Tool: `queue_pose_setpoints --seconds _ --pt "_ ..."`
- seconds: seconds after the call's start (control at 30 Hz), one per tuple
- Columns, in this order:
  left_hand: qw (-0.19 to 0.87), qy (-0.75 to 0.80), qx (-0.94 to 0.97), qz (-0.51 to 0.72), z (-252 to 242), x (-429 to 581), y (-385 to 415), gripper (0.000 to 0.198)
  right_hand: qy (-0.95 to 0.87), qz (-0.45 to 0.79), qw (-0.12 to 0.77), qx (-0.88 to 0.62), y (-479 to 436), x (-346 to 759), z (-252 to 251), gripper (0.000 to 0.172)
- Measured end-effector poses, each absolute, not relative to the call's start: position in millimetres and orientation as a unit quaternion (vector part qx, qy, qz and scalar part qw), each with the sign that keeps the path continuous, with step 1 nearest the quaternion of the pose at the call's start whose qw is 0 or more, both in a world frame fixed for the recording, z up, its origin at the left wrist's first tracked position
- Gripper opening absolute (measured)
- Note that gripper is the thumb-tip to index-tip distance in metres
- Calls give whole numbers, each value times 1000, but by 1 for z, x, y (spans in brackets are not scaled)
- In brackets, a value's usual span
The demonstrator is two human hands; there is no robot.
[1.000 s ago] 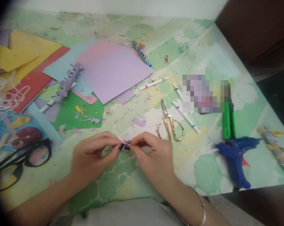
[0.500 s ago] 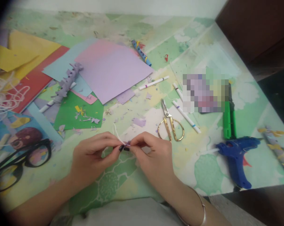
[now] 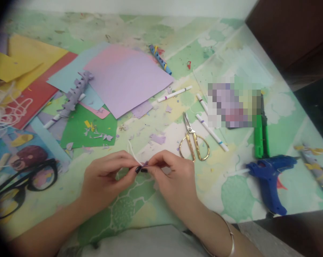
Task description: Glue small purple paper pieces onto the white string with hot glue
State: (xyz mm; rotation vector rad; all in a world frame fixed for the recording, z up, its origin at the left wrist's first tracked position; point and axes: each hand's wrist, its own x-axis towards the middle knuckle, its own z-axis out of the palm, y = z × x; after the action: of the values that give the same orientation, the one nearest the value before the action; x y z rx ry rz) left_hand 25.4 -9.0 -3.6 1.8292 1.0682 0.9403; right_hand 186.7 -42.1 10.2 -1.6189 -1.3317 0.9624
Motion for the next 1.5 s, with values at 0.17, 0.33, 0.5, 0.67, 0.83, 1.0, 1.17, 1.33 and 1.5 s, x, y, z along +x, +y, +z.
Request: queue_pose_setpoints --seconds 0.17,0.33,0.5,0.67,0.83,1.0,1.17,1.33,1.5 --pt "413 416 718 375 -5 25 -9 15 -525 386 410 -638 -41 187 8 9" --pt "451 418 693 376 -6 25 -8 14 -516 407 412 -632 -41 188 5 9" --pt "540 470 601 356 -3 26 -3 16 -503 432 422 -618 -39 189 3 9" --pt "639 509 485 311 -3 26 3 13 -506 466 422 -590 -39 191 1 3" --pt "676 514 433 302 -4 27 4 9 -504 474 420 -586 -41 190 0 4" --pt "696 505 407 307 -3 29 4 5 -500 471 423 -591 -41 188 -2 4" --pt "699 504 399 313 -1 29 3 4 -512 456 429 -588 -41 186 -1 4" --pt "684 501 417 327 -1 28 1 6 -519 449 432 -585 -42 186 -1 7" --pt "622 485 498 361 -3 28 -1 11 -523 433 443 -586 -42 186 0 4"
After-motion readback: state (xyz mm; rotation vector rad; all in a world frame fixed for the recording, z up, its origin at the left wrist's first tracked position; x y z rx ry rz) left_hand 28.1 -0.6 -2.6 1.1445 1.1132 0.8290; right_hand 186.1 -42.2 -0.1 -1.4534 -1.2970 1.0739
